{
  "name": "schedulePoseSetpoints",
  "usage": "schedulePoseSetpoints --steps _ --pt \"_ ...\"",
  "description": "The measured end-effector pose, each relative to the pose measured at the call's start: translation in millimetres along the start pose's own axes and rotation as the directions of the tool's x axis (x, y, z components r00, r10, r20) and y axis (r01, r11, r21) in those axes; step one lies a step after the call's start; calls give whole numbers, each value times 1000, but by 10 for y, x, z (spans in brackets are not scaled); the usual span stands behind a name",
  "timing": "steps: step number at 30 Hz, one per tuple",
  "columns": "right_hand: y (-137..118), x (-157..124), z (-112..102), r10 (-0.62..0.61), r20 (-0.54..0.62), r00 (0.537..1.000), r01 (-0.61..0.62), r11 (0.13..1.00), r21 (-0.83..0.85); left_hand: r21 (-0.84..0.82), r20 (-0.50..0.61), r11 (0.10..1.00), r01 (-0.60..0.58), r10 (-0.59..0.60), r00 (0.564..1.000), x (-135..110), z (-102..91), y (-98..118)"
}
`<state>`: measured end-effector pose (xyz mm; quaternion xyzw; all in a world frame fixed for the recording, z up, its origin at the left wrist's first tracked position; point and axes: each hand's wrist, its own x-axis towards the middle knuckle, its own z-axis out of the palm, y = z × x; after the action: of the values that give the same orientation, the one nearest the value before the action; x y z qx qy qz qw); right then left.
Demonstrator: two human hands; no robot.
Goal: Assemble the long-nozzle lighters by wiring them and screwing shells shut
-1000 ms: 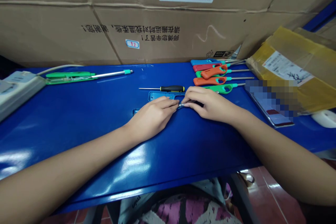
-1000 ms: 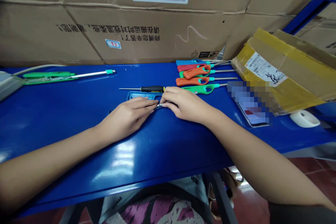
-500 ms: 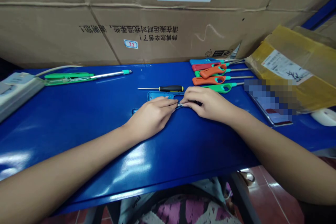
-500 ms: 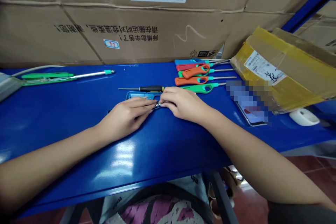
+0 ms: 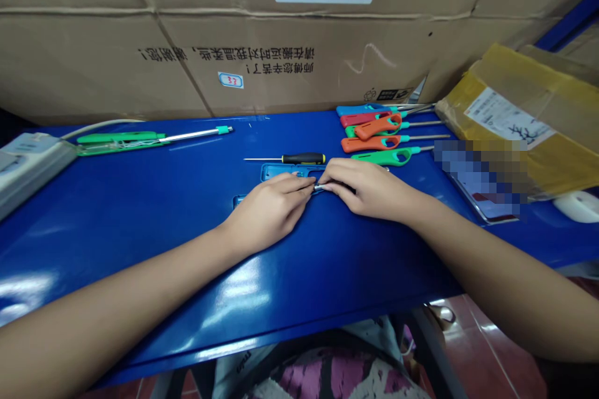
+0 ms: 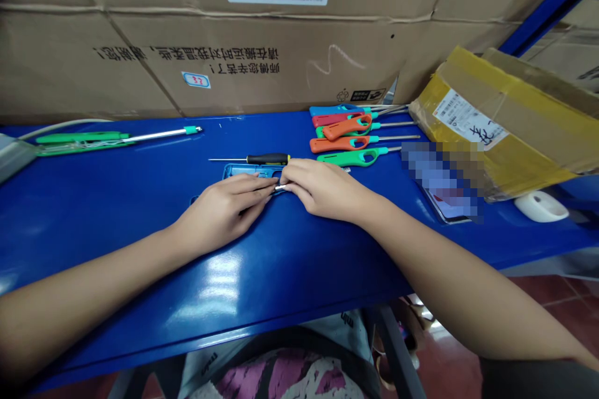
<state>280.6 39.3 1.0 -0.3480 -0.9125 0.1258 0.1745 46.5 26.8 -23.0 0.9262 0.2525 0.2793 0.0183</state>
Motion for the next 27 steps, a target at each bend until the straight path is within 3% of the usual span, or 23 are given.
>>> schedulePoseSetpoints --steps 6,16,27 --pt "-75 1 16 25 -85 996 -31 997 -68 -15 -20 1000 -3 2 1000 -1 9 30" --pt "-97 21 34 30 -153 988 -29 1000 8 -91 -127 990 104 -115 985 -17 9 53" --pt "-75 3 -15 -74 -84 994 83 990 111 -102 -181 990 95 -112 977 -19 3 63"
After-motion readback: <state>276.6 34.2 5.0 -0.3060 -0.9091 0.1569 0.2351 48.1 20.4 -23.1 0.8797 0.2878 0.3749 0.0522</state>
